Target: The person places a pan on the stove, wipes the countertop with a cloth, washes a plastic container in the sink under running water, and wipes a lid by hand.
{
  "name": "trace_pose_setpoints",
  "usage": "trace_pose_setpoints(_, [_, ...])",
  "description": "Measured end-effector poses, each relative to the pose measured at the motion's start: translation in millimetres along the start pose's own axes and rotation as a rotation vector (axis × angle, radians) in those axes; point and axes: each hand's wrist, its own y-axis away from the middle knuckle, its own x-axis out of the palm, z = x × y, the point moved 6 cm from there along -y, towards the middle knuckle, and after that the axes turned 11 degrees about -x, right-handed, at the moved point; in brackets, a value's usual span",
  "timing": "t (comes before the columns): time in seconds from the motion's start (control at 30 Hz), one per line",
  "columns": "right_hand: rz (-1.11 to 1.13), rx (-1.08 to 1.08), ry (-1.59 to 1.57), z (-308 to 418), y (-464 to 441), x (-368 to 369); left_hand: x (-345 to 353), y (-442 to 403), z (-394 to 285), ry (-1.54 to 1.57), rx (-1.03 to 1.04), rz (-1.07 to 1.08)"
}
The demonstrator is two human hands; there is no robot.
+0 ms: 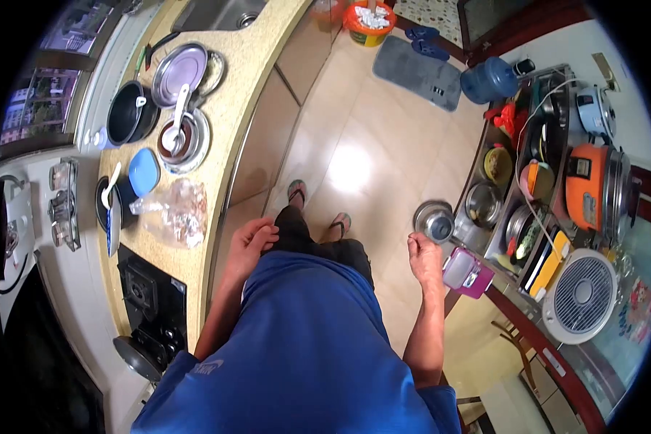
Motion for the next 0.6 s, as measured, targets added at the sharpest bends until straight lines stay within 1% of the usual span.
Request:
trace_pose_setpoints(0.07, [0.010, -0.054, 0.042, 11.8, -32.0, -2.8, 0.4, -20.2, -19.6, 0.037, 0.019, -0.001])
trace_pose_setpoints(0.1, [0.021, -0.048, 0.066, 23.8, -48.5, -6.8, 1.3, -33.2, -29.8, 0.068, 0.030, -0.001])
trace_pose_setpoints(0.13, [0.011, -0.075, 0.045, 33.8, -66.1, -9.8, 2.2, -47.0, -40.4, 0.084, 0.050, 0.002])
trace_pose_setpoints(0.2, [-0.031, -0.199, 0.183, 50.3, -104.2, -12.6, 2.6, -79.3, -64.3, 0.127, 0.066, 0.045])
trace_pose_setpoints(0.27, [-0.024, -0.193, 0.182, 70.2, -144.5, -18.6, 1.2, -110.9, -101.6, 0.171, 0.107, 0.053])
trace_pose_setpoints(0.33, [-0.033, -0.219, 0.153, 94.5, -184.4, -24.1, -2.9, -140.7, -143.1, 0.174, 0.106, 0.092])
trace_pose_setpoints(0.37, [0.022, -0.231, 0.183, 120.4, -204.2, -30.3, -9.0, -151.7, -167.6, 0.191, 0.137, 0.083])
trace_pose_setpoints(0.4, [-0.021, -0.351, 0.227, 141.9, -224.8, -34.6, -15.5, -162.5, -189.3, 0.221, 0.171, 0.073])
trace_pose_setpoints(0.47, [0.051, -0.222, 0.104, 169.4, -271.2, -37.8, -32.2, -183.4, -227.2, 0.256, 0.196, 0.054])
trace_pose_setpoints(0.5, [0.054, -0.253, 0.117, 191.4, -292.8, -44.9, -40.8, -192.6, -241.2, 0.221, 0.207, 0.015])
trace_pose_setpoints(0.6, [0.091, -0.299, 0.156, 244.7, -351.6, -50.9, -61.9, -214.6, -261.2, 0.293, 0.251, -0.034])
